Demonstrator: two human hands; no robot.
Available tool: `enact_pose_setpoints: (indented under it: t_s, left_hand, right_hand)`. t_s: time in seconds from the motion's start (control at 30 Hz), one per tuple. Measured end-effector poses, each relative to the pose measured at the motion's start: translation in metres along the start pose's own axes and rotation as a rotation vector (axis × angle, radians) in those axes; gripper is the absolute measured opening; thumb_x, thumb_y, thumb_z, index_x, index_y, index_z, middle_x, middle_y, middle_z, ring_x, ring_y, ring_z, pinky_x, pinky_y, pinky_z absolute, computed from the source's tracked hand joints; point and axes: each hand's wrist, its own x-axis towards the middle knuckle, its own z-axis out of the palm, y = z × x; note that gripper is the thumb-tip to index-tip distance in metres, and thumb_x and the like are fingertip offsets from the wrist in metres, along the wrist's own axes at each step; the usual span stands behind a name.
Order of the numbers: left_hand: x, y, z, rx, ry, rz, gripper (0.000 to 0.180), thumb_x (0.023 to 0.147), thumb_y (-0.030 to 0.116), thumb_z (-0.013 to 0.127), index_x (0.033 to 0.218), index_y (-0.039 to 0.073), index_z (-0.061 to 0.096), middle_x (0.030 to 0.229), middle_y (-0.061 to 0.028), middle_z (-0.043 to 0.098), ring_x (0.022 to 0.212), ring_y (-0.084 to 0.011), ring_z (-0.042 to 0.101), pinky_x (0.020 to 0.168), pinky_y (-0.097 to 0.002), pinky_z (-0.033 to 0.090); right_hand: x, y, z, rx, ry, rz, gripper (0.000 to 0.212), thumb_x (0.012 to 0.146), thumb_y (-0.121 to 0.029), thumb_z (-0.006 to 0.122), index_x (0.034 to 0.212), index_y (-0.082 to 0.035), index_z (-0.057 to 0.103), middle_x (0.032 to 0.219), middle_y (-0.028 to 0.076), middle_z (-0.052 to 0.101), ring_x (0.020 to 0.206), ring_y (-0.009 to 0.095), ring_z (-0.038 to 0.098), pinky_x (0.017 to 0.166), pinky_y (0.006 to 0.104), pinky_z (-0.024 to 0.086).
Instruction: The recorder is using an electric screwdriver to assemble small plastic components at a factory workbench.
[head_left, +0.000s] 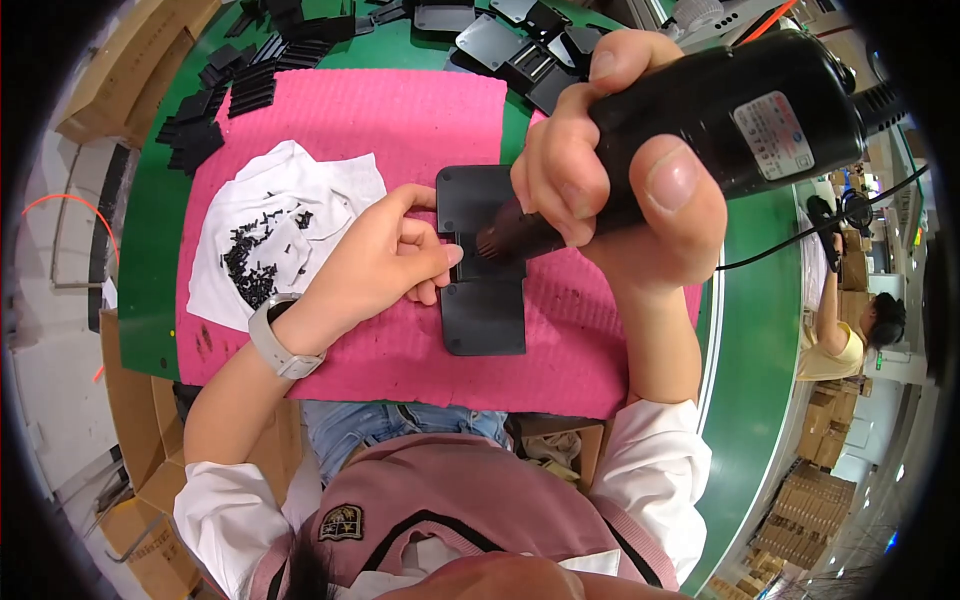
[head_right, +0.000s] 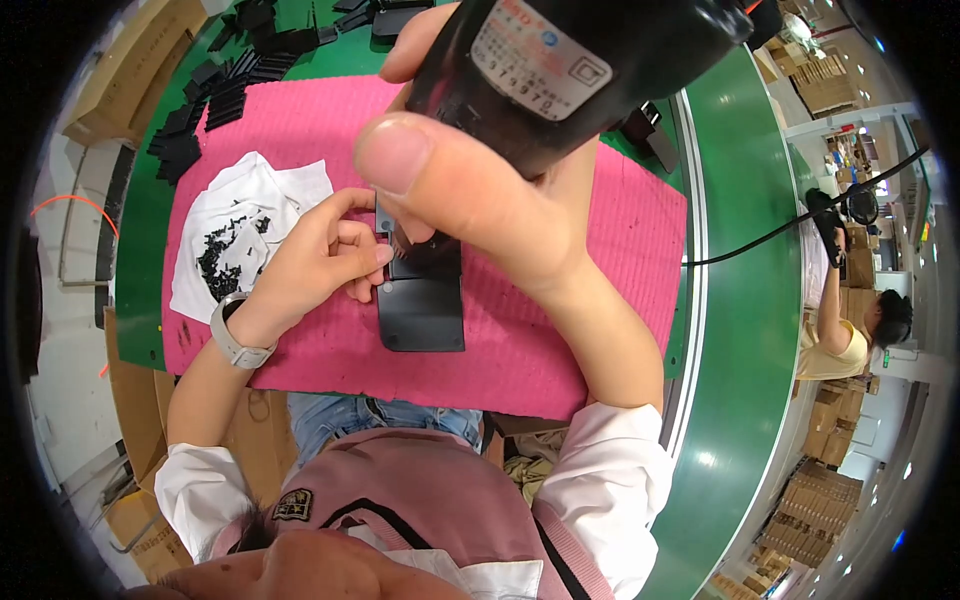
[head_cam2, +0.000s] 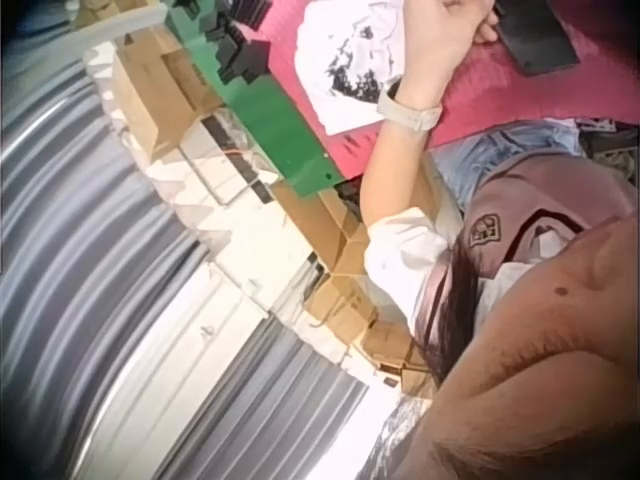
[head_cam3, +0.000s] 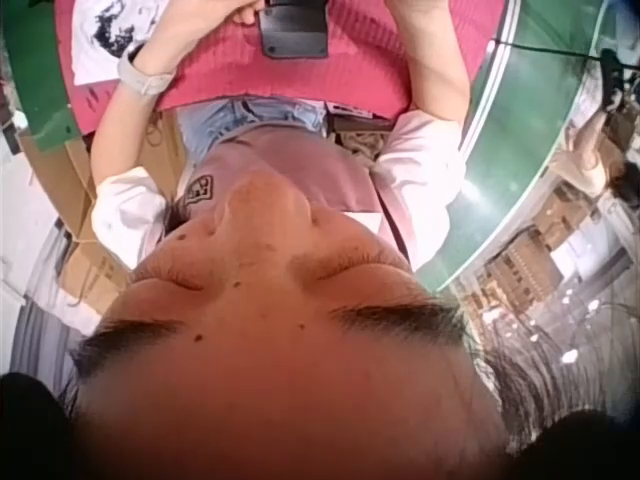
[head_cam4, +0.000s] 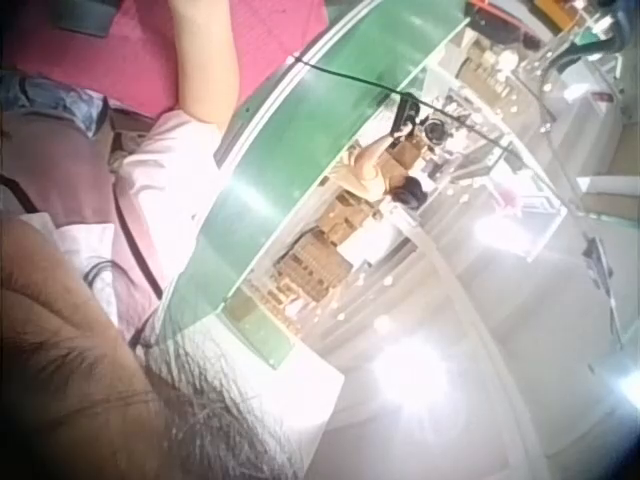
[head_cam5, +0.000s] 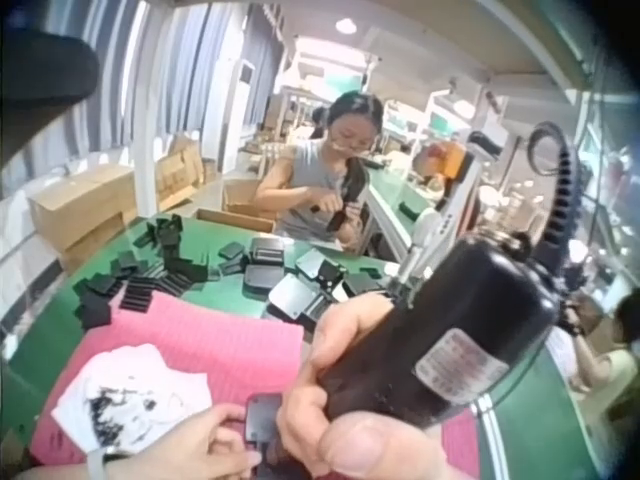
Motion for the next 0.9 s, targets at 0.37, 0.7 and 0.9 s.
enact_pose_setpoints:
  t_s: [0.37, 0.7, 0.9]
  left_hand:
    - [0.005, 0.003, 0.007, -0.041, 0.136, -0.052, 0.032, 0.083, 0.004, 0.063, 0.107, -0.005, 0.044, 0.068, -0.0061, 0.059, 0.054, -0.0101, 0.056, 0.05, -0.0227, 0.046]
    - [0.007, 0.003, 0.006, -0.029, 0.138, -0.054, 0.028, 0.08, 0.0, 0.062, 0.101, -0.005, 0.044, 0.067, -0.0068, 0.058, 0.053, -0.0109, 0.055, 0.049, -0.0239, 0.045]
    - [0.007, 0.0, 0.007, -0.024, 0.147, -0.019, 0.027, 0.08, 0.0, 0.062, 0.099, -0.005, 0.043, 0.067, -0.0074, 0.058, 0.054, -0.0117, 0.056, 0.048, -0.0249, 0.046]
  right_hand:
    - [0.001, 0.006, 0.005, -0.019, -0.065, -0.075, 0.047, 0.082, -0.031, 0.061, 0.116, -0.008, 0.038, 0.064, 0.003, 0.049, 0.043, 0.011, 0.044, 0.05, 0.027, 0.039]
    - [-0.003, 0.004, 0.007, 0.047, -0.092, -0.05, 0.048, 0.082, -0.034, 0.061, 0.115, -0.008, 0.037, 0.064, 0.002, 0.048, 0.044, 0.011, 0.044, 0.049, 0.0284, 0.039]
    - [-0.001, 0.005, 0.009, 0.047, -0.09, 0.0, 0.047, 0.078, -0.03, 0.067, 0.11, -0.009, 0.039, 0.066, 0.003, 0.05, 0.046, 0.012, 0.046, 0.048, 0.0283, 0.04]
